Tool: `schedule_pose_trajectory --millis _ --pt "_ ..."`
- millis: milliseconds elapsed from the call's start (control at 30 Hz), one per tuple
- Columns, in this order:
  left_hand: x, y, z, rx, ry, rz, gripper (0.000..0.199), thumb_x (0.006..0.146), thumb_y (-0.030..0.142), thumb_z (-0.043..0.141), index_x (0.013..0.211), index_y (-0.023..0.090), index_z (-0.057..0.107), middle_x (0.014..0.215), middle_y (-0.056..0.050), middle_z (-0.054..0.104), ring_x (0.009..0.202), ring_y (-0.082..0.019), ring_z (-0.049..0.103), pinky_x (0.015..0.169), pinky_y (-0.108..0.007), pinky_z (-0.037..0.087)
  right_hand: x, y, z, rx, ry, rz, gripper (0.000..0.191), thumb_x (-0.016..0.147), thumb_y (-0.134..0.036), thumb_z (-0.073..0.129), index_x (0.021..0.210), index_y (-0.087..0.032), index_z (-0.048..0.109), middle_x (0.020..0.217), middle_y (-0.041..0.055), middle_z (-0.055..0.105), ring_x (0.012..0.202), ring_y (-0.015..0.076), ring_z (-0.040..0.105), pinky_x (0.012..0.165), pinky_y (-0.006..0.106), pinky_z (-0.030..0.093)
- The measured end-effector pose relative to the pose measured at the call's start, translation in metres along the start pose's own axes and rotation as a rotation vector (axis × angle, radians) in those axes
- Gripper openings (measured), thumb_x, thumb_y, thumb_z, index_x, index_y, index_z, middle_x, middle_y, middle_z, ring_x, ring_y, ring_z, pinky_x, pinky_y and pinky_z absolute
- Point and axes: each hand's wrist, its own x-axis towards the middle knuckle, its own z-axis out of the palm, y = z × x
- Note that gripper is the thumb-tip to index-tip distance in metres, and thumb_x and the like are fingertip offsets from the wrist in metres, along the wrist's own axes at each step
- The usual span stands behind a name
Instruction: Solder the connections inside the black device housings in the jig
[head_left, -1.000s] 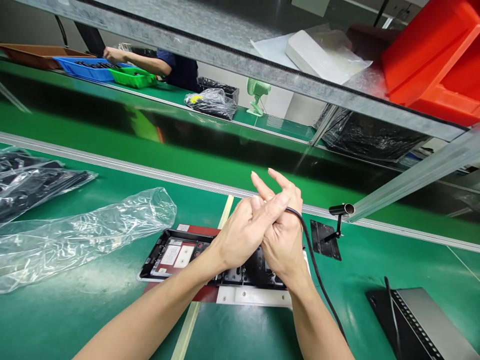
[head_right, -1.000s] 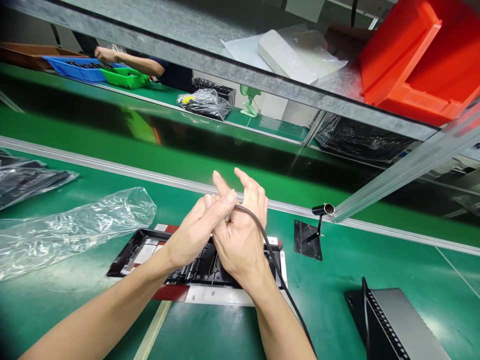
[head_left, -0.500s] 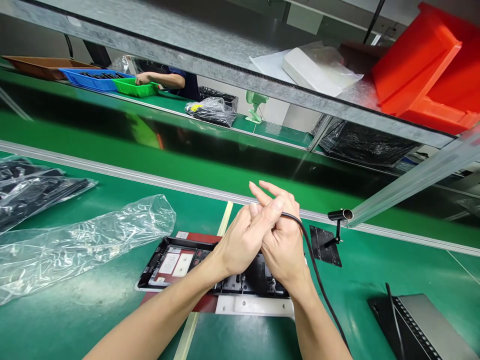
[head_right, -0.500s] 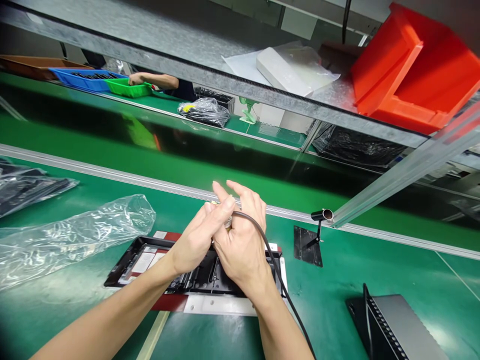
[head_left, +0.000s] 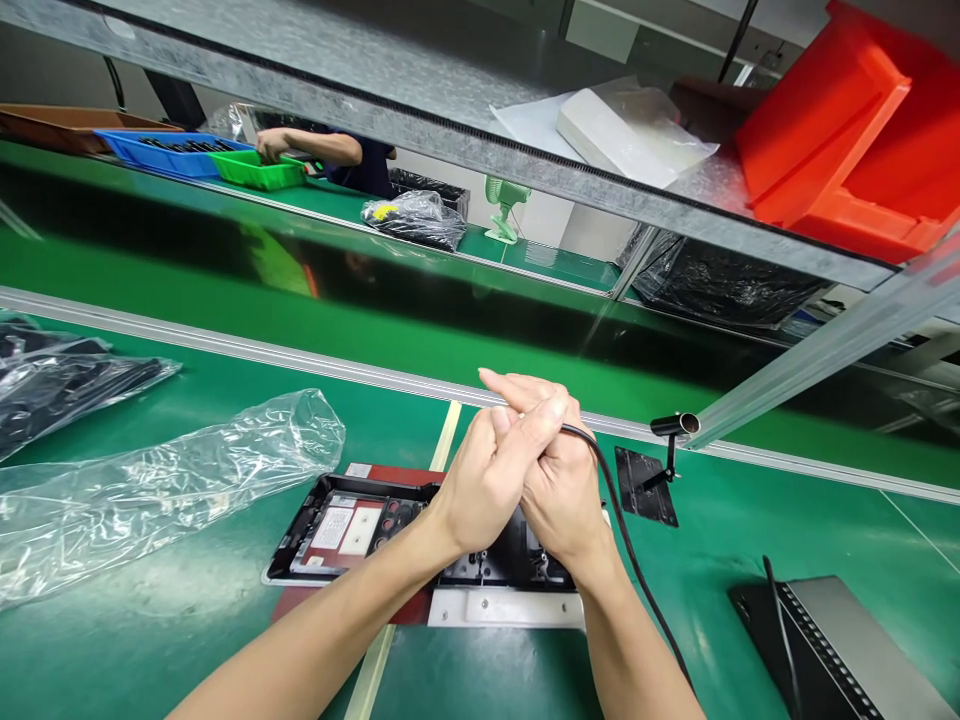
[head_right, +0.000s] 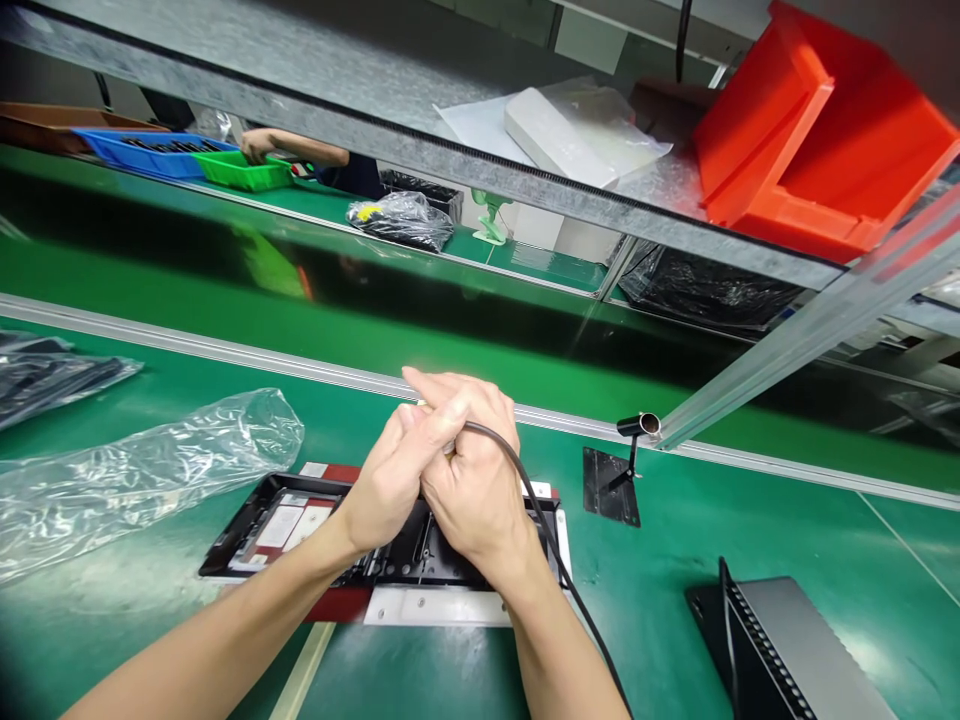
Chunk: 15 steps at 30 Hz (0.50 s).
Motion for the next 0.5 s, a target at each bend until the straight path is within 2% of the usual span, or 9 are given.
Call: schedule_pose_trajectory --millis 133,267,500 --pt "-0.0024 -0.0021 0.0027 0.048 0.052 0.009 0.041 0.105 0.038 0.045 0.074 0.016 0.061 0.075 -0.004 0.061 0.074 -0.017 0.058 0.069 -0.03 0.047 -0.0017 0.002 0.003 0.119 0.005 0.0 0.026 0.098 -0.026 0.06 0.121 -0.028 0.071 0.121 0.006 0.074 0.117 0.0225 0.065 0.104 0.043 0.05" --pt "-0.0014 -0.0035 0.0034 0.063 0.063 0.007 0.043 0.105 0.04 0.043 0.071 0.017 0.056 0.073 -0.003 0.055 0.07 -0.015 0.053 0.068 -0.031 0.045 -0.0023 0.0052 0.0058 0.208 0.011 0.031 0.022 0.096 -0.024 0.063 0.115 -0.026 0.073 0.121 0.0074 0.073 0.116 0.0228 0.066 0.101 0.041 0.053" --pt "0.0012 -0.0046 0.0005 0.118 0.062 0.04 0.043 0.106 0.039 0.043 0.069 0.018 0.05 0.072 0.0 0.048 0.068 -0.013 0.048 0.066 -0.029 0.042 -0.0028 0.009 0.0081 0.291 0.014 0.071 0.018 0.095 -0.023 0.065 0.11 -0.026 0.074 0.109 0.0063 0.074 0.111 0.0225 0.067 0.095 0.038 0.056"
